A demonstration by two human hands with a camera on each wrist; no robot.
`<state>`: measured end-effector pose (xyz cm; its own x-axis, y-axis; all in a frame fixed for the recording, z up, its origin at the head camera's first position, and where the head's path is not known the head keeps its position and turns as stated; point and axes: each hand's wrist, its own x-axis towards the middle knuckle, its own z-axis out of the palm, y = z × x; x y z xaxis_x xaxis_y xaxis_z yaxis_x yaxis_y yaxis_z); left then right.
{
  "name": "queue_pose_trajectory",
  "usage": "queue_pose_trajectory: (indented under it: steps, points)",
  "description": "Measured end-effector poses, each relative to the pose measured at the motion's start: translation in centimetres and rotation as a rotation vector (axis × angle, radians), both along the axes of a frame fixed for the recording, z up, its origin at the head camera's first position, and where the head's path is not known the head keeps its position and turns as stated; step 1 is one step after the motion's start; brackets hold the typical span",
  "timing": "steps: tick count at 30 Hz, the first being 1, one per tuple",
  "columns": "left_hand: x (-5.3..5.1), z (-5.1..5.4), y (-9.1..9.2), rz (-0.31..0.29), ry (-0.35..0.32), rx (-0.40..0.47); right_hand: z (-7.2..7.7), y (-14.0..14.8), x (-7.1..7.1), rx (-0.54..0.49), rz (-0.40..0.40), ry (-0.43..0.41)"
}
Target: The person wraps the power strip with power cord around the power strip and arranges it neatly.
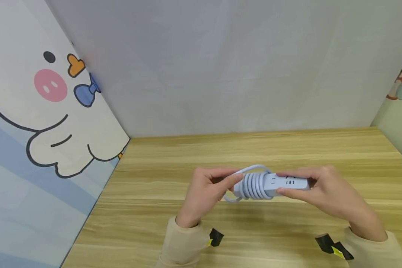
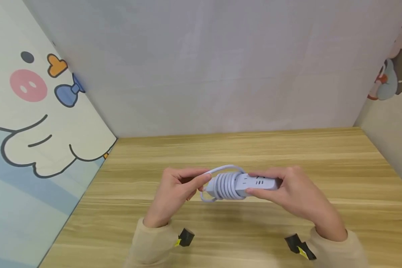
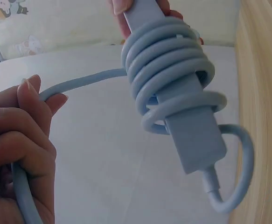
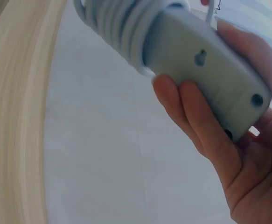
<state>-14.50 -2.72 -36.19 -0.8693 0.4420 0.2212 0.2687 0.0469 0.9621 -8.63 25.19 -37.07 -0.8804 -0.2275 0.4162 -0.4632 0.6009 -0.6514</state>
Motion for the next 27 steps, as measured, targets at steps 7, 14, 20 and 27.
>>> queue_pose_trajectory:
  steps: [7,14,20,27]
  points:
    - [0.1,0.1,0.8,-0.124,-0.015,0.011,-0.8,0.1,-1.7,-0.021,-0.134,0.296]
    - [0.2,0.3,1.1,-0.257,-0.054,-0.025,-1.4,0.4,-3.0,-0.140,-0.268,0.464]
    - [0.6,0.7,1.1,-0.366,-0.086,-0.051,-1.4,0.4,-3.3,-0.403,-0.383,0.480]
    - [0.6,0.7,1.4,-0.457,-0.103,-0.080,-0.6,0.3,-3.4,-0.916,-0.378,0.464]
